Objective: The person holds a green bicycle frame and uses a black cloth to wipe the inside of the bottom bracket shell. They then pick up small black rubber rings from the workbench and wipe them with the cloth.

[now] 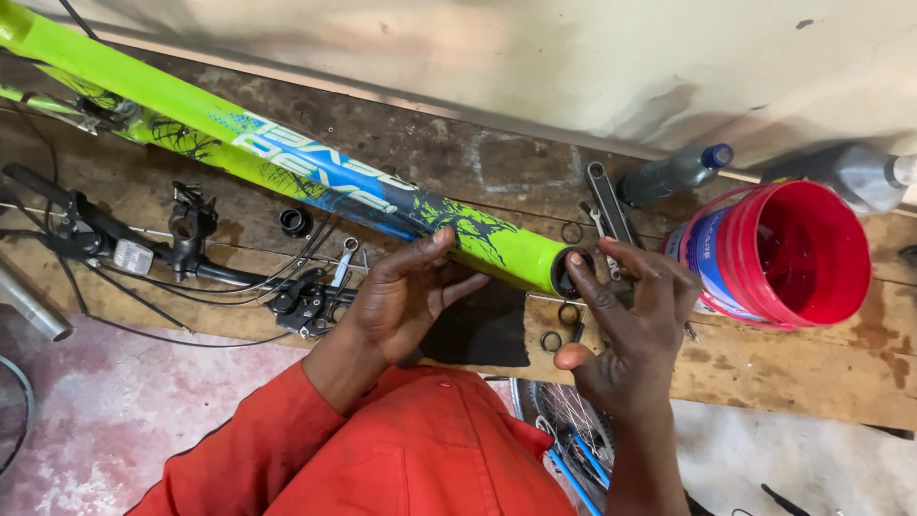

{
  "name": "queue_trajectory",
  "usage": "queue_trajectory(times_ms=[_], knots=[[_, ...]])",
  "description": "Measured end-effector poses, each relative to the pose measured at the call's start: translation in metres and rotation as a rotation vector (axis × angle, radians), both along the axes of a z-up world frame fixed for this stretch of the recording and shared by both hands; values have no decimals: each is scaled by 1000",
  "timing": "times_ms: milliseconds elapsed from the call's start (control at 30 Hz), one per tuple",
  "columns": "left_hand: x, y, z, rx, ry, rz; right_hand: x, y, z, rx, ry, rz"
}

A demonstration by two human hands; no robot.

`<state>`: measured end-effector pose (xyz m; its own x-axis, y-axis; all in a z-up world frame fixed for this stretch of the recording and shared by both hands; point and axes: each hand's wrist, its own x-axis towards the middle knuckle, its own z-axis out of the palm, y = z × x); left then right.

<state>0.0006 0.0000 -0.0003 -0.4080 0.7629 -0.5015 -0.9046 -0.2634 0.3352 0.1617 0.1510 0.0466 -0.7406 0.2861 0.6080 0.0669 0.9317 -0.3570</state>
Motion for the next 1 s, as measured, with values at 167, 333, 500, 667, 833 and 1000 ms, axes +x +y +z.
queue_trajectory(times_ms=[167,333,500,667,833,1000], knots=[[-2,1,2,4,-4,9,1,-1,-4,-4,1,-2],[-2,1,1,-2,-6,7,0,-1,-5,1,6,-8],[-2,0,1,-2,-11,19,0,-1,-5,2,-1,-12],[-2,0,-8,-16,4,5,2,-10,1,57,-85,-67],[-3,0,-7,11,6,18,0,-12,0,100,-76,-85],[-4,2,0,-22,27,17,-4,-15,-2,71,-83,-133]])
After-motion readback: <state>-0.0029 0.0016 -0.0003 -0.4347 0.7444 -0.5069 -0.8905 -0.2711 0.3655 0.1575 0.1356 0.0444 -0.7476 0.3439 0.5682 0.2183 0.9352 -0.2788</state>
